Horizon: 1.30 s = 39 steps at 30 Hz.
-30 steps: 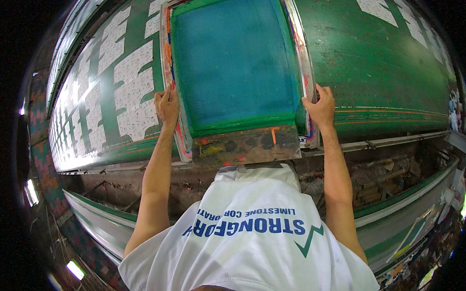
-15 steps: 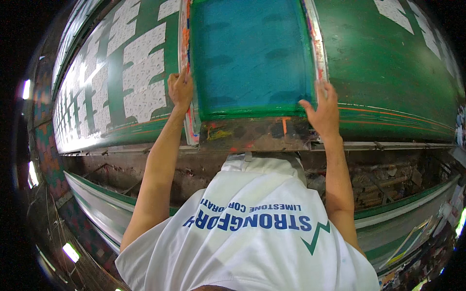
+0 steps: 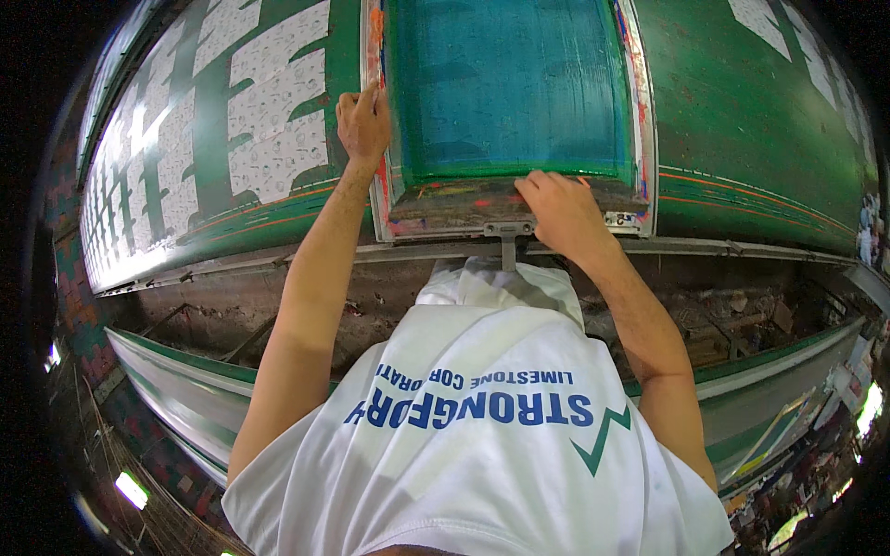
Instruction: The person uses a squeegee to pull teal ink across a screen-printing frame, repeatedly lifting and repositioning the frame. The person then moves the frame to a workbench and continues to pull ink across the screen before setting the frame down.
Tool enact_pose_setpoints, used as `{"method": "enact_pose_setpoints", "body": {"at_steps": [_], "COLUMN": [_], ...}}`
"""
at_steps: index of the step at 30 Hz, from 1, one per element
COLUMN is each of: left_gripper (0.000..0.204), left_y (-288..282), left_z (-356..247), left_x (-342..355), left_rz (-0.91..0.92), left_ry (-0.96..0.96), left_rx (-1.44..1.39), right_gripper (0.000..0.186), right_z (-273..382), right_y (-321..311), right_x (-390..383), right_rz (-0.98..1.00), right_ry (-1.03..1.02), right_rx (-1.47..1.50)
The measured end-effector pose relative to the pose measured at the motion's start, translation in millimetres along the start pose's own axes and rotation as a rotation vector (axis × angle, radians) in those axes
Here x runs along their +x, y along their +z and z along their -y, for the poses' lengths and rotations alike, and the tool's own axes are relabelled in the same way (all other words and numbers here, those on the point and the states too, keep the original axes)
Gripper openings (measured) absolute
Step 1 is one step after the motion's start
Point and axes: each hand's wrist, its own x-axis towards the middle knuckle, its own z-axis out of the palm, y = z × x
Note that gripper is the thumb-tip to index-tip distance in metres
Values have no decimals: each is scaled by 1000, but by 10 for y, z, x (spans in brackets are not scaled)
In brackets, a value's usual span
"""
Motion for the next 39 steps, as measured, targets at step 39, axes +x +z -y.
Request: {"method": "enact_pose_setpoints", "body": {"at_steps": [39], "left_gripper": [41], "left_y": [-65], "left_z": [-100], "left_x": [104], "left_rz": [108], "left_ry": [-91], "left_rx": [-8], "right_gripper": [17], "right_z": [-2096], "right_y": [-763], "right_x": [4234], "right_rz": [-373], "right_ry": [171], "right_rx": [-348]}}
